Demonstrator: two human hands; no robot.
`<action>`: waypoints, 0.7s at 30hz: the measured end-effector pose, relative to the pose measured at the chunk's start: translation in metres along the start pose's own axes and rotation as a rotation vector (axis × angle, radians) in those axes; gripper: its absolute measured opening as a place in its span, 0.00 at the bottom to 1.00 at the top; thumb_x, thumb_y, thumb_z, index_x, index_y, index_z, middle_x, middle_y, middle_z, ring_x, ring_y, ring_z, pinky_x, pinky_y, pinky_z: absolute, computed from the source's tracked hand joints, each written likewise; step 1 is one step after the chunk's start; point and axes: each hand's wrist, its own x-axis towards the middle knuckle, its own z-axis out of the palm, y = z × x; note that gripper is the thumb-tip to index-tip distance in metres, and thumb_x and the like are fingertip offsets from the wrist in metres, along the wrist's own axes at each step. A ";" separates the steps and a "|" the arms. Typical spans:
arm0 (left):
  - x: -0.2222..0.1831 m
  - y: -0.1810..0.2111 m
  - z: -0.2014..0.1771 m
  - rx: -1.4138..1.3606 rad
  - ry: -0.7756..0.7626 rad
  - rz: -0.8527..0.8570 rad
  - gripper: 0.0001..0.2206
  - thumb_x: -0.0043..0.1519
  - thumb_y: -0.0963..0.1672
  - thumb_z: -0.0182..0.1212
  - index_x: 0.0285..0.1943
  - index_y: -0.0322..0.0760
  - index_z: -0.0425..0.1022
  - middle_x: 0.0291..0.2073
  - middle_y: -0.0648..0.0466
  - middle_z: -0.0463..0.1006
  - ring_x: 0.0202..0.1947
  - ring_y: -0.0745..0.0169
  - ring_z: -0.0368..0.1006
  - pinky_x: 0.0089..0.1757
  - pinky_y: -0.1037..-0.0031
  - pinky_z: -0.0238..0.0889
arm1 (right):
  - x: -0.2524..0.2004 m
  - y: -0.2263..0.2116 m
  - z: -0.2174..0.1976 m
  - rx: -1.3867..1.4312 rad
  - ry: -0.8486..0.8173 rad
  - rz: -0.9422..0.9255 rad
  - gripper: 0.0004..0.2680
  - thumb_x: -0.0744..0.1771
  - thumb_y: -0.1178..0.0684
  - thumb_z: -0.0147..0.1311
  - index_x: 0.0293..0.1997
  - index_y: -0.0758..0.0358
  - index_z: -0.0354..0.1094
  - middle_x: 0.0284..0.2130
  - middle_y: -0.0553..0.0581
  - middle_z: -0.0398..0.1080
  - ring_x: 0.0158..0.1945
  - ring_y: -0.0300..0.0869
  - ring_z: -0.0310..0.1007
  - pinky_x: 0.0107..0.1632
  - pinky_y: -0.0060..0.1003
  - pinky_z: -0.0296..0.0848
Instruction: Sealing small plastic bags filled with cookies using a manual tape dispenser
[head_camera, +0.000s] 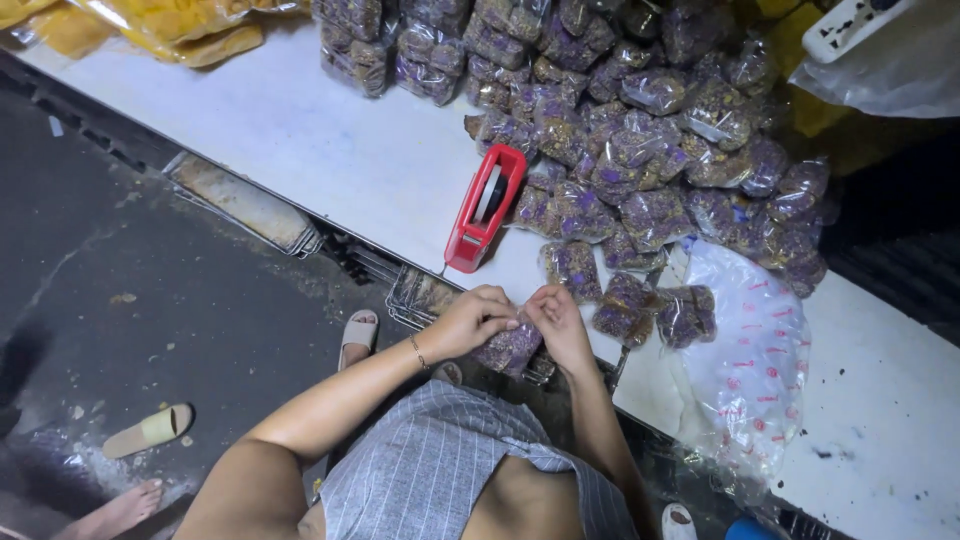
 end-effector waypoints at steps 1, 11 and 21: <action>-0.003 -0.008 0.001 0.025 -0.009 -0.088 0.05 0.61 0.43 0.67 0.42 0.39 0.85 0.35 0.48 0.79 0.43 0.43 0.76 0.51 0.55 0.68 | -0.004 -0.007 0.001 -0.047 -0.071 -0.016 0.13 0.66 0.61 0.61 0.52 0.65 0.61 0.37 0.53 0.73 0.44 0.34 0.74 0.51 0.33 0.78; 0.020 -0.015 0.011 0.438 0.054 -0.162 0.16 0.58 0.41 0.67 0.55 0.33 0.75 0.39 0.43 0.81 0.51 0.40 0.74 0.66 0.37 0.34 | -0.005 -0.027 0.016 -0.768 0.105 -0.745 0.07 0.68 0.62 0.57 0.46 0.56 0.80 0.36 0.52 0.76 0.44 0.49 0.77 0.51 0.44 0.76; 0.005 -0.069 0.048 0.197 0.319 -0.004 0.10 0.63 0.49 0.64 0.33 0.45 0.70 0.38 0.58 0.77 0.44 0.56 0.76 0.49 0.67 0.67 | 0.020 0.009 0.023 -0.653 0.190 -0.584 0.09 0.70 0.60 0.52 0.28 0.65 0.68 0.37 0.57 0.68 0.47 0.57 0.75 0.53 0.46 0.72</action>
